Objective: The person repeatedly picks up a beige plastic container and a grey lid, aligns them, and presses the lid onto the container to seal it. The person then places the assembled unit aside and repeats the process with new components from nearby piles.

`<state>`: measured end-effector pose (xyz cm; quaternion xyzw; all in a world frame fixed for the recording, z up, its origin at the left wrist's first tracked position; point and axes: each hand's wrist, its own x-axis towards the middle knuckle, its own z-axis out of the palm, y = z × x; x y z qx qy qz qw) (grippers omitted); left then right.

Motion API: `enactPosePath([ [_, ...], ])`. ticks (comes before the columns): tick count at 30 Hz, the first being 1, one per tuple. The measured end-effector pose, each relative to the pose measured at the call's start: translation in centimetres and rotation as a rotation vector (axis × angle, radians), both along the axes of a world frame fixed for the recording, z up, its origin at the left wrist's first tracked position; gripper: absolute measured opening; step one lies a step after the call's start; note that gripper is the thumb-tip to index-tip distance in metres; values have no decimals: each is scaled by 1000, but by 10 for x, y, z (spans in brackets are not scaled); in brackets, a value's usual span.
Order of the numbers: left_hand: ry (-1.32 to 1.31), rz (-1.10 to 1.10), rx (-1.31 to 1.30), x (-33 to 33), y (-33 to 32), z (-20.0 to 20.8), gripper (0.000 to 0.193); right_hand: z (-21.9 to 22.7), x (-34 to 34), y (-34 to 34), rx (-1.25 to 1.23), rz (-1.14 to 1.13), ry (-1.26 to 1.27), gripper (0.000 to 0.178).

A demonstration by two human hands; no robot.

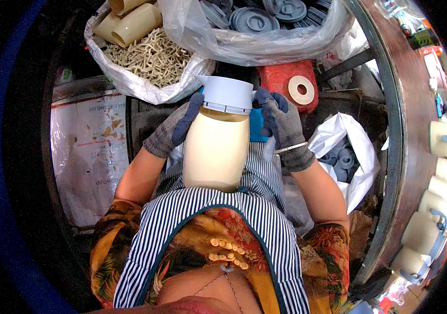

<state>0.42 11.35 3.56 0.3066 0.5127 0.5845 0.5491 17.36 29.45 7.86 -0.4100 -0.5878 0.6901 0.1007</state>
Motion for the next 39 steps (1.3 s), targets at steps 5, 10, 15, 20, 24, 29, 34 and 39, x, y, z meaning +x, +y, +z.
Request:
enactPosePath([
  [5, 186, 37, 12, -9, -1, -56, 76, -1, -2, -4, 75, -6, 7, 31],
  [10, -366, -19, 39, -8, 6, 9, 66, -7, -1, -3, 108, -9, 19, 32],
  [15, -10, -27, -83, -8, 16, 29, 70, -21, 2, -1, 194, 9, -35, 34],
  [20, 122, -115, 75, -23, 15, -38, 70, -37, -2, -6, 275, -12, -85, 37],
  [24, -248, -34, -89, -3, 10, 16, 73, -55, 5, -9, 585, 26, -46, 35],
  [29, -355, -156, -38, -12, 9, 13, 72, -47, 2, -15, 565, 79, -104, 32],
  [34, -187, 79, -168, 2, 1, -2, 68, -71, 10, 5, 398, 247, 57, 42],
  [39, -75, 218, -114, 7, -29, 3, 72, -78, 12, 80, 1491, 27, -460, 67],
])
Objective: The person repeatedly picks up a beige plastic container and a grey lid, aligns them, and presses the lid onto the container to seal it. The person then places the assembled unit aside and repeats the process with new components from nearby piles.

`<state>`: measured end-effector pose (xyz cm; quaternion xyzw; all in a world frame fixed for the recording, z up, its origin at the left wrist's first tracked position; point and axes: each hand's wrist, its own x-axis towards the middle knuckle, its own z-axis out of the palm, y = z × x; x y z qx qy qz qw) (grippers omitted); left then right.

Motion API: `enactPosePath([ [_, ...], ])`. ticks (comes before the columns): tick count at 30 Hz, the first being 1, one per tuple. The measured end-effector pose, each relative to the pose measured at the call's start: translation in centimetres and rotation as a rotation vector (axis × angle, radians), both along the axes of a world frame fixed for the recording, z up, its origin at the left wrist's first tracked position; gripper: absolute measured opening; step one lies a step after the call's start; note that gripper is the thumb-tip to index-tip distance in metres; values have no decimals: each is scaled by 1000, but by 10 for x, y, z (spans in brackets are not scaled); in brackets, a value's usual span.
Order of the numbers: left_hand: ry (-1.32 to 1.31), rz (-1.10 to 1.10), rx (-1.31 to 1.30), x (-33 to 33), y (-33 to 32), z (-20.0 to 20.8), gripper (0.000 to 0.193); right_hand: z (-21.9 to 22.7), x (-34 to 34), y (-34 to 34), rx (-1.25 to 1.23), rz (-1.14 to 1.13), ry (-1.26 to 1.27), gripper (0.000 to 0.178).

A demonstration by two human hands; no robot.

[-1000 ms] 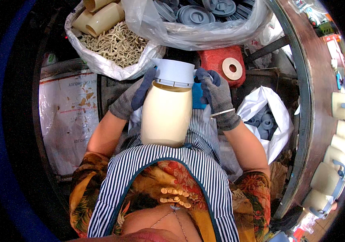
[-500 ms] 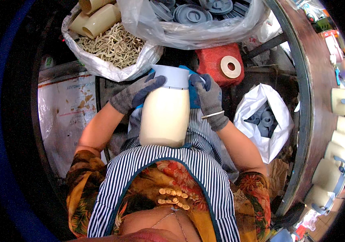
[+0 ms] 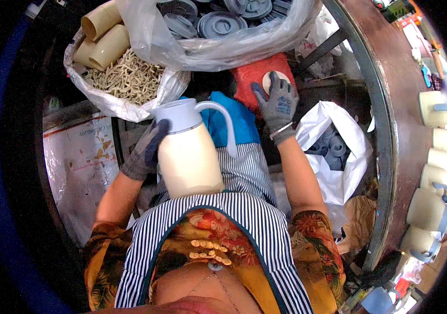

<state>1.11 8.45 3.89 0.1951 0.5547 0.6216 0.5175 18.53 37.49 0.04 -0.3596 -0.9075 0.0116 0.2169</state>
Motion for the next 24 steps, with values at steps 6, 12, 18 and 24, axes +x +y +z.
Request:
enactPosePath([
  [6, 89, 92, 182, -28, 40, 52, 72, -75, 18, 63, 88, 85, 124, 67],
  [12, 596, 144, 381, -26, 185, 42, 81, -44, 115, 55, -789, -86, 755, 36],
  [18, 1008, 91, 552, 2, 282, -35, 109, 132, 127, 52, -332, 8, 543, 35],
  [24, 1054, -22, 502, 9, 289, -42, 113, 238, 80, 33, 428, 244, 1084, 31],
])
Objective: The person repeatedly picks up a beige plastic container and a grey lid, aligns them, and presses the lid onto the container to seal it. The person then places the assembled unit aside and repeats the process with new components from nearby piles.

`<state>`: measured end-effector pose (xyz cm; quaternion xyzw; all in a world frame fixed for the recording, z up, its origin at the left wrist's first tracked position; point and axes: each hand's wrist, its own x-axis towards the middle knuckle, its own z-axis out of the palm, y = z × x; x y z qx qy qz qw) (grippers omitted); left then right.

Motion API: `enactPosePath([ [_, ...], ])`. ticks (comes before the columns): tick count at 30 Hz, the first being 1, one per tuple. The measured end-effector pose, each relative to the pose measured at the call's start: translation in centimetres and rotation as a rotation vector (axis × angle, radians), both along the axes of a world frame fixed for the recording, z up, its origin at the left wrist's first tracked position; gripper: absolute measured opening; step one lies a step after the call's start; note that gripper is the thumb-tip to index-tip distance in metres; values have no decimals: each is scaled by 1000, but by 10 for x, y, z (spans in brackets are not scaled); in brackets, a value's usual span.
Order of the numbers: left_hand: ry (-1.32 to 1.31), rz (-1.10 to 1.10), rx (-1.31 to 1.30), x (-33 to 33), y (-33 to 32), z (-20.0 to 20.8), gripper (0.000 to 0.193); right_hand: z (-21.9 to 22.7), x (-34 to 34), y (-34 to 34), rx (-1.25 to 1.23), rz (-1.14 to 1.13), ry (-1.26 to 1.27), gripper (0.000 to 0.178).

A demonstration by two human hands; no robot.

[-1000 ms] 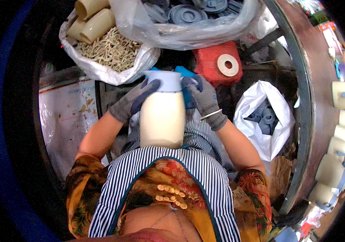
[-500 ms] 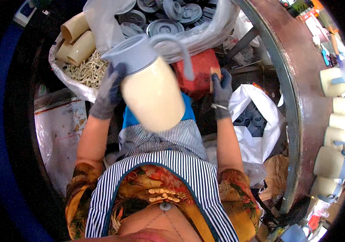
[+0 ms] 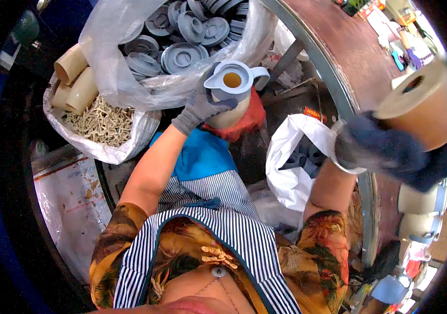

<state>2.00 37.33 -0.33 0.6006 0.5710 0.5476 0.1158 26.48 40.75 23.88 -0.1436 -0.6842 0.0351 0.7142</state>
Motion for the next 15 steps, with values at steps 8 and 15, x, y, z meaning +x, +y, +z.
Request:
enactPosePath([
  [8, 94, -212, -201, -46, -36, 60, 96, -90, -75, 27, -320, 15, -763, 33],
  [15, 479, 262, -285, 42, 28, 130, 50, -181, 18, 27, -945, 12, -586, 41],
])
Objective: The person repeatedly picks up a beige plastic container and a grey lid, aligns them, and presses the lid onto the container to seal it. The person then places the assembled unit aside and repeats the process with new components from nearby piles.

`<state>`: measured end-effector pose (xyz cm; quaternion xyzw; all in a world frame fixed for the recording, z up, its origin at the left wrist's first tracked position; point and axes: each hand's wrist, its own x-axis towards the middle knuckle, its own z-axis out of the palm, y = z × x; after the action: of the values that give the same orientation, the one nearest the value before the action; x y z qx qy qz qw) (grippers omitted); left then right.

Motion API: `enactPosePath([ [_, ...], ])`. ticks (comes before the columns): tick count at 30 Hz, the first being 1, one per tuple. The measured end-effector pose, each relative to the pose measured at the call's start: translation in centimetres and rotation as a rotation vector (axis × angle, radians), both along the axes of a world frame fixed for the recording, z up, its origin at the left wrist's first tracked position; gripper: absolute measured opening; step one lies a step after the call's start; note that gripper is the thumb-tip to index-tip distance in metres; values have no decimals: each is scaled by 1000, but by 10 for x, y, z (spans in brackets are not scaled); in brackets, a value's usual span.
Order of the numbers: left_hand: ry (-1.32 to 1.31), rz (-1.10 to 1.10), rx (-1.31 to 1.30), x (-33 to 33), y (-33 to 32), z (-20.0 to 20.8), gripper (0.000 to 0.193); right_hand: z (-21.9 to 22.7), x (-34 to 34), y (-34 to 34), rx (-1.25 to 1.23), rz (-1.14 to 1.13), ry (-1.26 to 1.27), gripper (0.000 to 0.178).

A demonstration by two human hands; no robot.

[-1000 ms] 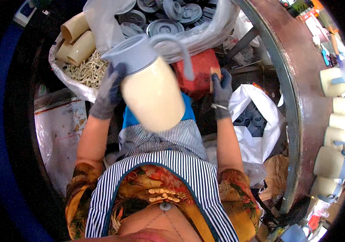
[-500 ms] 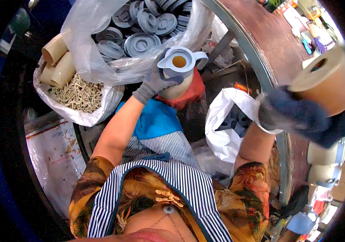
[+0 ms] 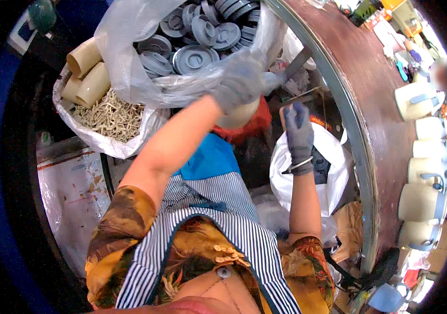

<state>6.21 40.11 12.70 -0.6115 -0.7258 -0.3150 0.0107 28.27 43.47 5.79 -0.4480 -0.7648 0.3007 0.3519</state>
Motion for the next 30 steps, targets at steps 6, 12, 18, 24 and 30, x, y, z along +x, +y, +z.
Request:
enactPosePath([
  [6, 273, 50, 310, -51, -89, -64, 40, -85, -29, 9, 376, 247, -474, 53],
  [12, -375, 372, 368, -106, -314, -50, 39, -12, -164, 9, 740, 342, -214, 35],
  [18, -676, 796, 376, -87, -400, -72, 40, -50, -326, 108, 346, 240, -590, 66],
  [24, -786, 684, 494, -97, -401, -94, 40, -60, -364, 142, 639, 123, -512, 85],
  [30, -743, 671, 533, -112, -395, -98, 38, 22, -252, 70, 76, 559, 215, 54],
])
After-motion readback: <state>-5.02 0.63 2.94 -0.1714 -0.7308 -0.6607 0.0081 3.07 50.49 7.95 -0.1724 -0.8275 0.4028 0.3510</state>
